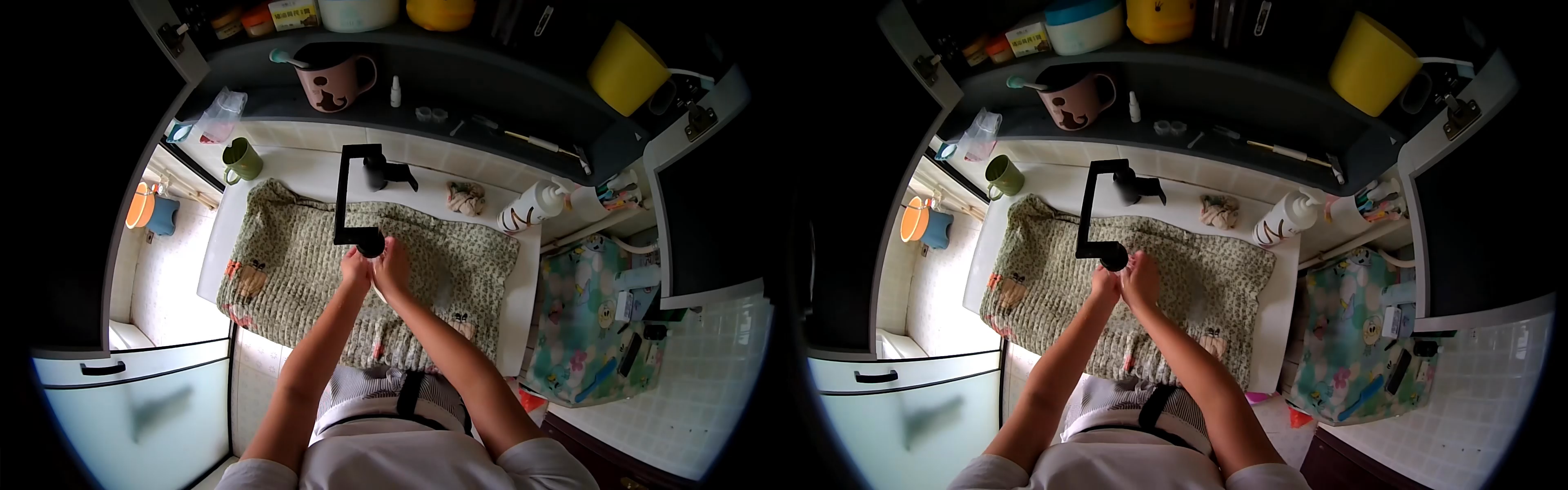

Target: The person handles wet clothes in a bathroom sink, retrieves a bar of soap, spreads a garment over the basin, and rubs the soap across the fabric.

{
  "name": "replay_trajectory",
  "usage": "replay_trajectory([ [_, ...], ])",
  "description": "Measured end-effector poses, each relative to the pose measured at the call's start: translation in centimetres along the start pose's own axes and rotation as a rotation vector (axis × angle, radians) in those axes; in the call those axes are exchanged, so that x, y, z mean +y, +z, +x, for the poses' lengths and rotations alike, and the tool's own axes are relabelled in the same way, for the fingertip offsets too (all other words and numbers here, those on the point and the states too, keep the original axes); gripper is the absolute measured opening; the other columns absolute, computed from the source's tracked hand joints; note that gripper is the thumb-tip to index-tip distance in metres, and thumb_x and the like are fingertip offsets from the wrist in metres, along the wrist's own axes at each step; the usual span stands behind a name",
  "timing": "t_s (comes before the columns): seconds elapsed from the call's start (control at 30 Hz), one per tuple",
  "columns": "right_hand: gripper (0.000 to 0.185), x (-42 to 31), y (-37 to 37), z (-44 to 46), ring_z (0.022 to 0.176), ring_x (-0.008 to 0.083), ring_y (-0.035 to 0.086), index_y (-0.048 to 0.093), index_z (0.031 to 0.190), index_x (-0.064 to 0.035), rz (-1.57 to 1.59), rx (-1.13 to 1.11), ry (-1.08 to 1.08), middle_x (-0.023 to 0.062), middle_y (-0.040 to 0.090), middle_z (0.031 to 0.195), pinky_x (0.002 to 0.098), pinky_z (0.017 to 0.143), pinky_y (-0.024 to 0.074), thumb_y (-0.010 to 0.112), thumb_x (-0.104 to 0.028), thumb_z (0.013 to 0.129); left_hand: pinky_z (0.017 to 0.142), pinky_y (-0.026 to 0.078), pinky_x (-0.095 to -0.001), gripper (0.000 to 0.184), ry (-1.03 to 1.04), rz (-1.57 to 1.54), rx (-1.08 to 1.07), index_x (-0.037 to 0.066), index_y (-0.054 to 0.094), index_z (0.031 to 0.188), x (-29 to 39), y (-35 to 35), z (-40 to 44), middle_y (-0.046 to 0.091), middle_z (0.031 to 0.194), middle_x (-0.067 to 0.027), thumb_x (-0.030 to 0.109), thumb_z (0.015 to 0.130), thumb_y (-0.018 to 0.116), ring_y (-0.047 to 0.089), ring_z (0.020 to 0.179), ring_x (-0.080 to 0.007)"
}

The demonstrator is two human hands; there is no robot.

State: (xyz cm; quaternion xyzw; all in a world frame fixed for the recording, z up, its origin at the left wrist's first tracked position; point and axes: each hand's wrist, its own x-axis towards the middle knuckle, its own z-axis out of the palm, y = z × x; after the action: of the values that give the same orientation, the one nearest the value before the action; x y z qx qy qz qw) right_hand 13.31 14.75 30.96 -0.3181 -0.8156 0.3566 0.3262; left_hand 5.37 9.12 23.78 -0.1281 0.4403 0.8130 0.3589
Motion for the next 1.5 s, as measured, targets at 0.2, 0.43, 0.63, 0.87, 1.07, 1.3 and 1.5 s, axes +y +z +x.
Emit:
replay_trajectory([
  [0.2,0.036,1.2,-0.3,-1.9,0.091,0.0379,0.059,0.049,0.116,-0.0066,0.108,-0.072,0.109,0.0178,0.059,0.101,0.0459,0.073,0.0466,0.057,-0.029,0.089,0.086,0.053,-0.0406,0.024,0.046,-0.035,-0.029,-0.001,0.055,0.110,0.0,2.0,-1.5,0.061,0.109,-0.0152,0.008,0.097,0.038,0.062,0.099,-0.0280],
  [0.43,0.051,3.7,-1.4,-5.4,0.083,0.0336,0.064,0.050,0.112,-0.0054,0.176,-0.225,0.153,0.0173,0.064,0.095,0.0414,0.067,0.0491,0.072,-0.037,0.079,0.070,0.052,-0.0275,0.015,0.015,-0.067,0.014,0.006,0.057,0.108,-0.2,-0.9,-2.1,0.063,0.092,-0.0054,0.008,0.093,0.052,0.062,0.081,-0.0149],
  [0.63,0.039,4.3,-0.9,-4.8,0.066,0.0144,0.054,0.056,0.097,-0.0043,0.437,-0.075,0.408,0.0048,0.059,0.075,0.0311,0.058,0.0442,0.073,-0.036,0.082,0.074,0.054,-0.0320,0.031,-0.056,-0.063,-0.100,0.008,0.047,0.124,0.3,0.9,-4.8,0.061,0.105,-0.0107,0.005,0.093,0.051,0.062,0.089,-0.0211],
  [0.87,0.037,2.7,0.4,0.5,0.080,0.0179,0.055,0.053,0.108,-0.0040,0.566,-0.033,0.365,0.0087,0.058,0.090,0.0320,0.074,0.0444,0.059,-0.037,0.093,0.070,0.054,-0.0332,0.026,-0.170,0.207,-0.303,0.011,0.053,0.118,1.6,2.1,-7.8,0.063,0.100,-0.0040,0.022,0.095,0.054,0.064,0.086,-0.0184],
  [1.07,0.051,1.9,-0.8,-0.3,0.121,0.0374,0.044,0.041,0.134,-0.0053,0.109,-0.243,-0.036,0.0195,0.046,0.131,0.0514,0.100,0.0332,0.056,-0.022,0.089,0.087,0.050,-0.0349,0.030,-0.168,0.007,-0.351,0.009,0.050,0.121,1.5,1.1,-4.8,0.060,0.112,-0.0055,0.026,0.095,0.049,0.060,0.099,-0.0185],
  [1.3,0.056,1.6,-2.4,-2.7,0.139,0.0377,0.023,0.036,0.137,0.0007,-0.335,-0.368,-0.507,0.0201,0.035,0.144,0.0702,0.106,0.0055,0.052,-0.022,0.089,0.098,0.043,-0.0365,0.042,-0.176,0.000,-0.386,0.006,0.047,0.128,2.1,0.5,-4.3,0.056,0.125,-0.0086,0.036,0.099,0.040,0.053,0.115,-0.0216],
  [1.5,0.059,1.0,-2.3,-0.5,0.142,0.0336,0.017,0.026,0.147,-0.0123,-0.401,-0.401,-0.490,0.0098,0.028,0.151,0.0686,0.107,0.0042,0.048,-0.025,0.093,0.106,0.034,-0.0447,0.055,-0.280,-0.063,-0.409,0.008,0.042,0.136,2.9,0.4,-6.3,0.048,0.137,-0.0116,0.047,0.099,0.031,0.045,0.126,-0.0265],
])
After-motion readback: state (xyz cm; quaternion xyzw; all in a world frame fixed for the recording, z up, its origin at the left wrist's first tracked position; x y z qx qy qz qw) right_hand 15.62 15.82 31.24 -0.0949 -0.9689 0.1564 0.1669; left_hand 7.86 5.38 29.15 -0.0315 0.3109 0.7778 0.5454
